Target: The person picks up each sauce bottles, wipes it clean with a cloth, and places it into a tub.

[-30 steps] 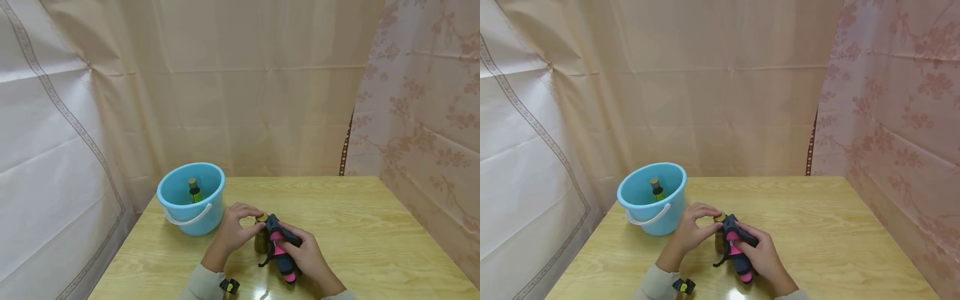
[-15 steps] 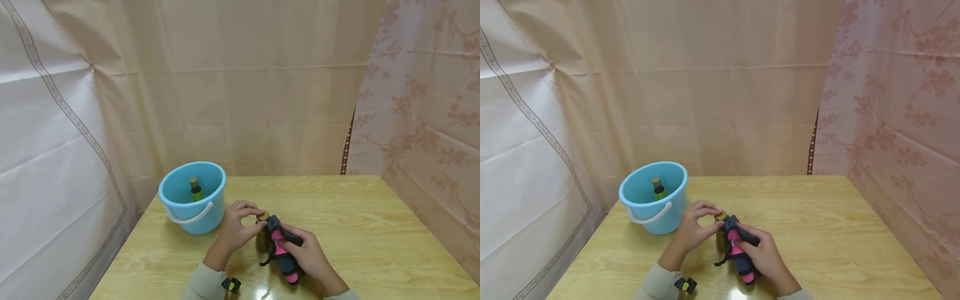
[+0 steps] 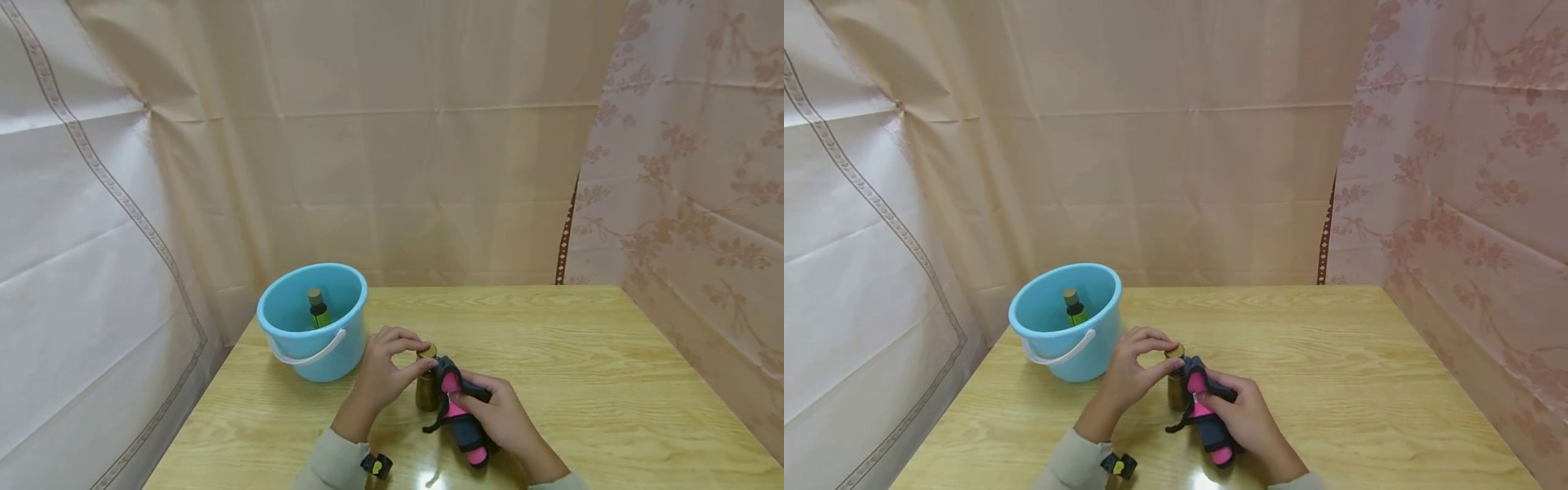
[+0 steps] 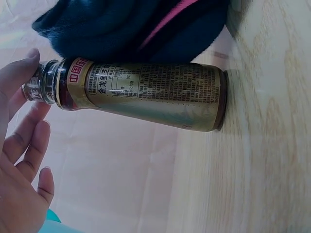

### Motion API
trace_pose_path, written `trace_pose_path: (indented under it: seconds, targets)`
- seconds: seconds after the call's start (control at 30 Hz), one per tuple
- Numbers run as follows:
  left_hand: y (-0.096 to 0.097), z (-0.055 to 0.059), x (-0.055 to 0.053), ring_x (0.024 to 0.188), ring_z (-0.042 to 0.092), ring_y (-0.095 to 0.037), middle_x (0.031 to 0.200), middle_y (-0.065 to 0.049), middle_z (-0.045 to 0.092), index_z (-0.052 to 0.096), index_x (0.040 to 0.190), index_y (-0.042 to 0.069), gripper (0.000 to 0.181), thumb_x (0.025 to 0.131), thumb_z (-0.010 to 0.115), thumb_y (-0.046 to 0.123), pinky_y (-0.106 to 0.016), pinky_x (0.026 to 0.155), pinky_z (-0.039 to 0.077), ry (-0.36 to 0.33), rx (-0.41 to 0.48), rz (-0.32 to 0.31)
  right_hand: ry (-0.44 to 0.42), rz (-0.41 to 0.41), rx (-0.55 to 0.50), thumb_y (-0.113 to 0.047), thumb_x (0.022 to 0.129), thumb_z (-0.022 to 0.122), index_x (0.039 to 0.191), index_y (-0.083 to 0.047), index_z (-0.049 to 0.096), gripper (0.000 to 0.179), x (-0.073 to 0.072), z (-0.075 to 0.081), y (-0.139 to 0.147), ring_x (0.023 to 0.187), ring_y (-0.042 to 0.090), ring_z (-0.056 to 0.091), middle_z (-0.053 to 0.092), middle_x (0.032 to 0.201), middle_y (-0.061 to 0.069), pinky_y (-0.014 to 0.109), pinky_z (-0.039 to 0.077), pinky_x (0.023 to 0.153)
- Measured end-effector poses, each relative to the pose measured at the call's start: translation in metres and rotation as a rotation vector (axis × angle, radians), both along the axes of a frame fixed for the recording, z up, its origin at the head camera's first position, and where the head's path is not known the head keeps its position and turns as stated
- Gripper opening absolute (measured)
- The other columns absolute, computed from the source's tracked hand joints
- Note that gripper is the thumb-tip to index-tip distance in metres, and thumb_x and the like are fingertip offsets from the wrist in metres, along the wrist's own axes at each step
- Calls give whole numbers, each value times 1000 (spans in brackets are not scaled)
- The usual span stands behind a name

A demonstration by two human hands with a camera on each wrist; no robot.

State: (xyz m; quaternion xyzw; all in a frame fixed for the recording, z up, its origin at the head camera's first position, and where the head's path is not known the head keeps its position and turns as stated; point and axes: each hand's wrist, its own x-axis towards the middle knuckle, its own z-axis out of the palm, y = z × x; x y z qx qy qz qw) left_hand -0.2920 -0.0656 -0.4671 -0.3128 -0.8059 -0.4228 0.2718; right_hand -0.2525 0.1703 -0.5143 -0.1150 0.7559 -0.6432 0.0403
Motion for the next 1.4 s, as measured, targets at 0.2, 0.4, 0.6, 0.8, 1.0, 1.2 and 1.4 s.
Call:
trace_pose_path:
  seconds: [0.2,0.4,0.6,0.8,1.0,1.2,1.4]
  targets:
    - [-3,1,1,107,64,-7,105,16,72,82,105,25,23,85,86,37,-39,95,44,-51,0,15,20,-5,39,-20,90,81,131,-11,73,43,1,-2,-5,119,22,67,73,128,12,23,54,92]
    - [-3,0,1,105,67,-7,106,14,73,82,107,24,25,85,86,36,-37,94,47,-33,5,15,63,-25,126,-20,89,82,129,-14,74,42,2,0,-6,118,23,67,72,129,12,22,54,90]
    - [-4,-1,0,104,68,-8,106,12,74,82,109,23,26,85,86,33,-36,92,47,-22,16,5,148,-73,278,-16,88,82,127,-21,76,40,3,0,-9,124,26,65,72,131,6,32,56,94]
    - [-6,-2,-1,104,68,-9,108,11,74,81,111,22,26,87,86,31,-36,91,51,-26,20,-19,223,-84,453,-8,88,81,127,-25,75,44,5,1,-11,126,27,64,71,132,3,44,56,98]
    - [-8,-3,-2,104,70,-11,109,8,76,81,113,19,26,89,84,27,-38,91,51,10,24,-26,275,-35,555,-2,89,77,132,-20,73,47,8,7,-14,125,29,64,68,136,8,41,59,90]
    - [-9,-4,-2,104,70,-10,109,9,76,81,113,19,27,88,84,30,-38,90,49,15,27,-17,286,-26,635,-3,88,77,131,-18,74,45,10,8,-17,120,31,65,66,137,16,34,59,80]
    - [-6,-6,-3,105,70,-14,109,4,75,82,110,18,27,86,86,29,-35,90,53,25,53,-9,270,-30,652,-4,87,78,130,-20,75,46,11,7,-17,113,27,68,66,138,18,25,52,71]
